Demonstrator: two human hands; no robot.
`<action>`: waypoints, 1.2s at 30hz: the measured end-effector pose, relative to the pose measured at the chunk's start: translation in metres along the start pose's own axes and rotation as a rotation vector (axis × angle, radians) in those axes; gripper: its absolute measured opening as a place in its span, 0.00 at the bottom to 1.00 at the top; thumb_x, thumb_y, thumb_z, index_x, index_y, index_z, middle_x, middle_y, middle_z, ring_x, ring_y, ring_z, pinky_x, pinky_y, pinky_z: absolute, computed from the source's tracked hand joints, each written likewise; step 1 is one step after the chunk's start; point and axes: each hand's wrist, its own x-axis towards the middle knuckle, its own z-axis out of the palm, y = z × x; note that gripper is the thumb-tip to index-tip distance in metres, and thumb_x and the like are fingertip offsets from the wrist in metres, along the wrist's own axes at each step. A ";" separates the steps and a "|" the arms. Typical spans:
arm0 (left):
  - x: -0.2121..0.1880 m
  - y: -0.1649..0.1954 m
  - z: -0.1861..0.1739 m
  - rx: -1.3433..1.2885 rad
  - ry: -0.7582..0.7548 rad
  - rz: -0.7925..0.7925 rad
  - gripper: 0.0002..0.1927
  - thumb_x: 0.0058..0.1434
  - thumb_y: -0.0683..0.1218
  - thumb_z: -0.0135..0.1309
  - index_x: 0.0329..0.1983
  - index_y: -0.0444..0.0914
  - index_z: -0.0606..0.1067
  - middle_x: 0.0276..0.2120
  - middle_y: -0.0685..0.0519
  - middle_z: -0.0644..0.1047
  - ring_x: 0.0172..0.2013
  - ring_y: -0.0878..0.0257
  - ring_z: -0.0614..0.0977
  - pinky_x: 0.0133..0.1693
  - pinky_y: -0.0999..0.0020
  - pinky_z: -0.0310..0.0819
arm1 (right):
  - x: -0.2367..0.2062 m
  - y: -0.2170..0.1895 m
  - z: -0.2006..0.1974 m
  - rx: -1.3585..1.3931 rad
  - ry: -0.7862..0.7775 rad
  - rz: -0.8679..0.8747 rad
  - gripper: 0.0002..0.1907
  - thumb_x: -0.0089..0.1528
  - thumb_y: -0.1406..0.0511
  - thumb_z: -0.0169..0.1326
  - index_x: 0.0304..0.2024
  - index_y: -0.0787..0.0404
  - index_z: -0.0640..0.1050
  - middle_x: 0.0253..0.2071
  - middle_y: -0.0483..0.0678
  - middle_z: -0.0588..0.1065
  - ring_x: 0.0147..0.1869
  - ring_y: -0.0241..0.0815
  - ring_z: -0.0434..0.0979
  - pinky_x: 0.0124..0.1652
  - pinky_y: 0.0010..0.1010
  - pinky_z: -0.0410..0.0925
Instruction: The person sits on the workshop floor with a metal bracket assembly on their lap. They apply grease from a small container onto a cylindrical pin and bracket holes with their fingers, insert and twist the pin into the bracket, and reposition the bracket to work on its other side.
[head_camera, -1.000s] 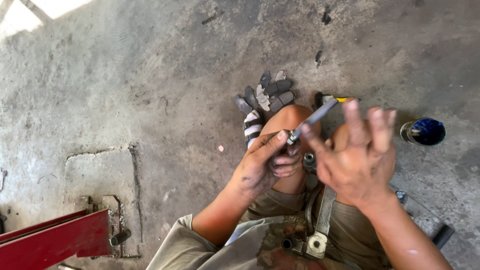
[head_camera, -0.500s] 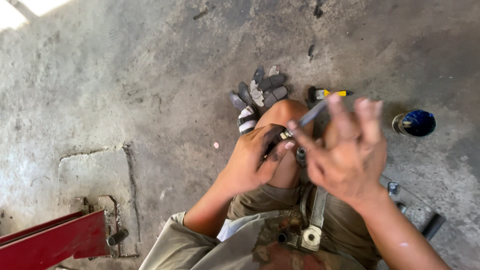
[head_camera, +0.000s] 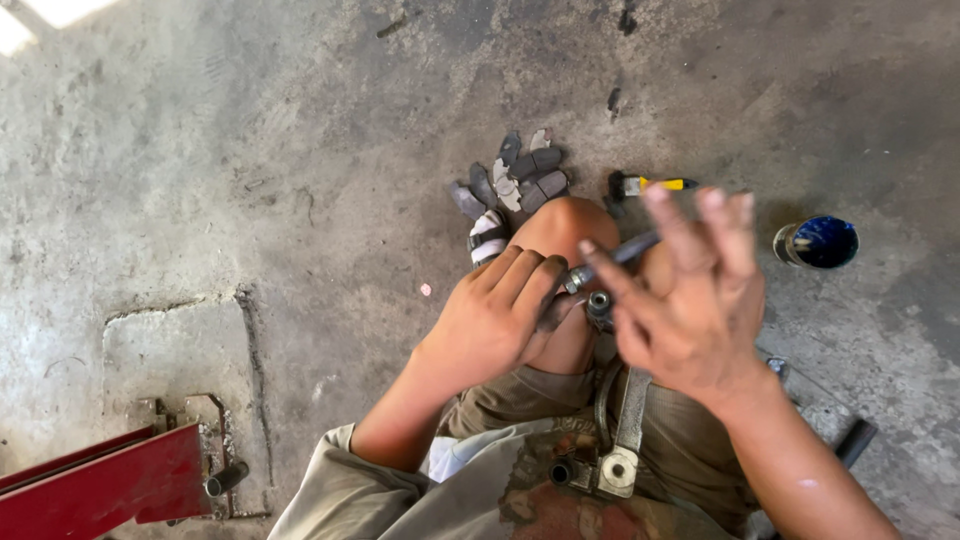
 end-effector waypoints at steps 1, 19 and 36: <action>0.000 0.001 -0.001 0.049 -0.001 0.030 0.20 0.59 0.43 0.61 0.50 0.30 0.69 0.40 0.44 0.72 0.40 0.49 0.77 0.40 0.57 0.75 | 0.001 0.000 0.000 -0.017 0.015 -0.010 0.24 0.68 0.63 0.54 0.67 0.41 0.79 0.80 0.54 0.53 0.83 0.57 0.39 0.80 0.56 0.38; -0.005 0.005 -0.005 0.025 0.087 -0.016 0.19 0.62 0.43 0.61 0.51 0.30 0.70 0.39 0.45 0.74 0.38 0.49 0.78 0.37 0.57 0.74 | 0.011 -0.019 -0.024 -0.151 0.005 -0.028 0.26 0.66 0.63 0.53 0.67 0.41 0.79 0.77 0.54 0.59 0.82 0.56 0.40 0.78 0.57 0.41; -0.015 0.008 0.025 -2.012 0.020 -0.722 0.16 0.74 0.51 0.48 0.37 0.33 0.69 0.27 0.58 0.66 0.26 0.70 0.64 0.28 0.75 0.56 | 0.009 -0.015 -0.028 -0.245 0.076 0.101 0.24 0.75 0.64 0.52 0.72 0.34 0.74 0.81 0.58 0.46 0.85 0.59 0.33 0.81 0.57 0.37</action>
